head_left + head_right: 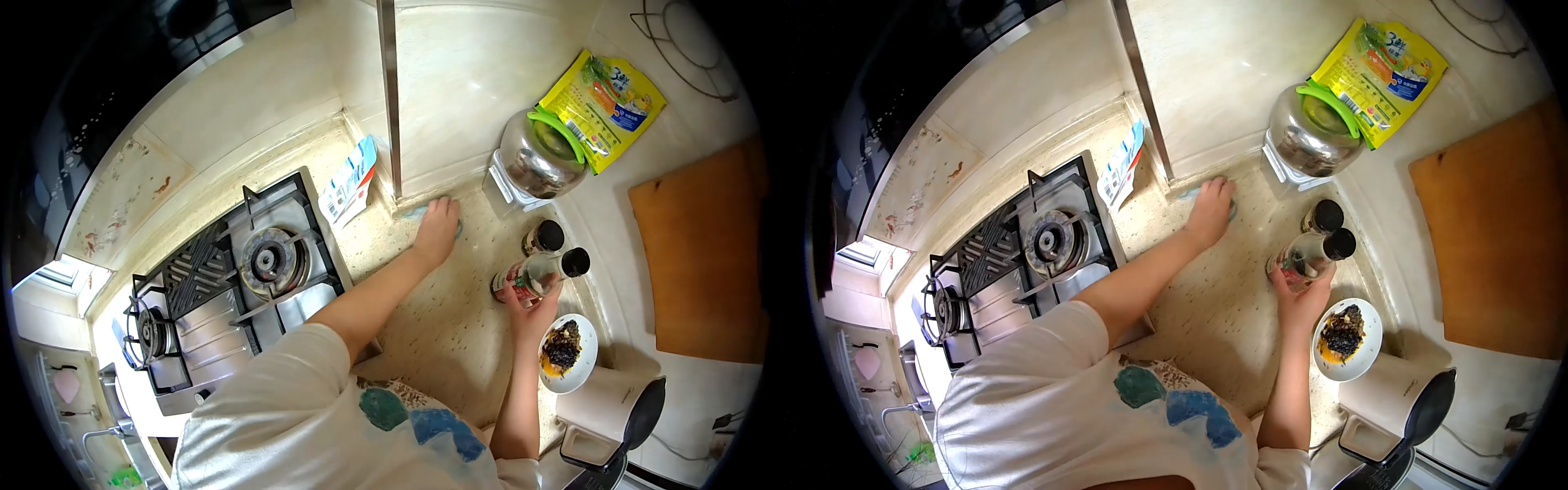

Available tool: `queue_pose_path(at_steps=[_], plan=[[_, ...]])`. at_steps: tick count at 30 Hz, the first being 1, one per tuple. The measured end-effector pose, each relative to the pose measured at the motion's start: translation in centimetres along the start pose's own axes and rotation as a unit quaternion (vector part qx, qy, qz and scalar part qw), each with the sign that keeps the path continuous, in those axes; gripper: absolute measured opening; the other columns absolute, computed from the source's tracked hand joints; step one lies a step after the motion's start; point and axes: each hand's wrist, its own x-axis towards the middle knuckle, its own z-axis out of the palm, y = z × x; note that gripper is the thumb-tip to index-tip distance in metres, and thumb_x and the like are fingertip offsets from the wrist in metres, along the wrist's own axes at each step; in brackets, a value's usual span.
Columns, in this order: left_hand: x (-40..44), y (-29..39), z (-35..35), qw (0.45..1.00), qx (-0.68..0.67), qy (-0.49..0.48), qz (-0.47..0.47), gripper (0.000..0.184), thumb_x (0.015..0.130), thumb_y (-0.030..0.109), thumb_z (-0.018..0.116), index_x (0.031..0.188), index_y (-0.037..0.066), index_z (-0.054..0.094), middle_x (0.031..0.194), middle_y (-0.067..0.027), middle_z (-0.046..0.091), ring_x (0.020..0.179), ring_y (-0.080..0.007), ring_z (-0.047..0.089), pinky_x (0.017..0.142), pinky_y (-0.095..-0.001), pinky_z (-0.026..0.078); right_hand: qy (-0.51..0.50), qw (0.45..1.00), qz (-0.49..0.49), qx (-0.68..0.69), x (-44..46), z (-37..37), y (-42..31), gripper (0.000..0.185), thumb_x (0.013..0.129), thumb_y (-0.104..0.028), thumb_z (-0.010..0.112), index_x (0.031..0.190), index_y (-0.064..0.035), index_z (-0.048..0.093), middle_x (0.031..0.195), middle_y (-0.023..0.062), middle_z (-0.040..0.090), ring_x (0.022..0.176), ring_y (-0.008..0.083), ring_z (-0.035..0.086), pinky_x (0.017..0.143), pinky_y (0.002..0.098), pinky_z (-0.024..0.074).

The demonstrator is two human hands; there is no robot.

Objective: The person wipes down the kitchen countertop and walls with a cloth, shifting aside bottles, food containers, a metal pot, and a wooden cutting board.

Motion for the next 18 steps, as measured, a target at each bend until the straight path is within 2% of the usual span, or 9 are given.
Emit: queue_pose_path(at_steps=[2,4,8,11,12,15,17,18], plan=[[2.1,0.1,1.3,0.997,-0.043,-0.016,0.064,0.044,0.073,-0.004,0.058,0.117,-0.004,0.05,0.124,-0.022,0.047,0.116,-0.0386,0.042,0.102,-0.0415,0.036,-0.003,1.0,-0.021,-0.014,0.3,0.0,-0.6,0.062,0.069,-0.008,0.081,0.119,-0.0018,0.045,0.101,0.0116,0.063,0.09,0.0215,0.064,0.082,0.0315,0.0485],[3.8,0.3,2.9,0.995,-0.05,-0.019,0.079,0.044,0.073,-0.003,0.058,0.117,-0.003,0.05,0.123,-0.0215,0.048,0.116,-0.0379,0.042,0.101,-0.0414,0.036,-0.022,0.999,0.029,0.039,0.2,0.0,-1.7,0.059,0.07,-0.007,0.08,0.118,-0.0019,0.046,0.097,0.0092,0.064,0.088,0.0192,0.064,0.082,0.0301,0.0485],[4.3,0.7,3.0,0.988,-0.083,-0.02,0.125,0.043,0.073,0.001,0.059,0.115,-0.003,0.052,0.121,-0.0196,0.05,0.116,-0.0359,0.044,0.1,-0.0411,0.038,-0.022,1.0,0.011,-0.006,0.3,0.1,-1.6,0.059,0.071,-0.007,0.08,0.118,-0.0007,0.045,0.099,0.0105,0.064,0.089,0.0177,0.063,0.084,0.0295,0.0482],[2.3,1.3,3.0,0.996,-0.026,0.006,0.082,0.042,0.074,0.005,0.06,0.115,-0.002,0.052,0.123,-0.0179,0.05,0.116,-0.0347,0.044,0.099,-0.0419,0.039,-0.015,1.0,-0.001,0.005,0.2,0.3,-0.9,0.062,0.071,-0.007,0.079,0.122,0.0,0.045,0.101,0.0122,0.064,0.091,0.018,0.063,0.084,0.0292,0.0483],[1.3,1.2,3.2,0.996,-0.025,0.008,0.08,0.042,0.074,0.005,0.06,0.115,-0.002,0.052,0.123,-0.0179,0.05,0.116,-0.0347,0.044,0.099,-0.0419,0.039,-0.041,0.999,0.031,0.001,0.2,0.0,-0.3,0.078,0.07,-0.007,0.081,0.135,0.0037,0.038,0.124,0.0166,0.053,0.111,0.0228,0.054,0.094,0.0327,0.0426],[-2.7,1.2,1.5,0.997,-0.009,0.021,0.069,0.039,0.076,0.006,0.061,0.114,0.0,0.054,0.124,-0.0175,0.049,0.115,-0.0361,0.045,0.097,-0.0435,0.04,-0.054,0.997,0.035,0.042,0.2,-0.2,-0.4,0.078,0.071,-0.007,0.08,0.136,0.0037,0.037,0.122,0.0163,0.055,0.109,0.0231,0.055,0.094,0.0322,0.0428],[-5.6,1.4,-2.2,0.997,-0.04,0.06,-0.01,0.031,0.074,0.005,0.061,0.105,-0.001,0.056,0.118,-0.019,0.05,0.11,-0.0343,0.047,0.095,-0.0401,0.041,-0.049,0.998,0.027,0.032,0.1,-0.1,-0.3,0.077,0.072,-0.008,0.08,0.135,0.0038,0.037,0.12,0.0156,0.056,0.108,0.023,0.056,0.093,0.0321,0.0433],[-7.1,0.8,-2.9,0.998,-0.035,0.058,-0.01,0.031,0.074,0.005,0.061,0.105,-0.001,0.056,0.118,-0.019,0.05,0.11,-0.0343,0.047,0.095,-0.0401,0.041,-0.043,0.999,0.017,0.019,0.1,-0.1,-0.1,0.076,0.072,-0.008,0.079,0.135,0.0038,0.037,0.119,0.0149,0.056,0.107,0.0228,0.057,0.093,0.0321,0.0438]])
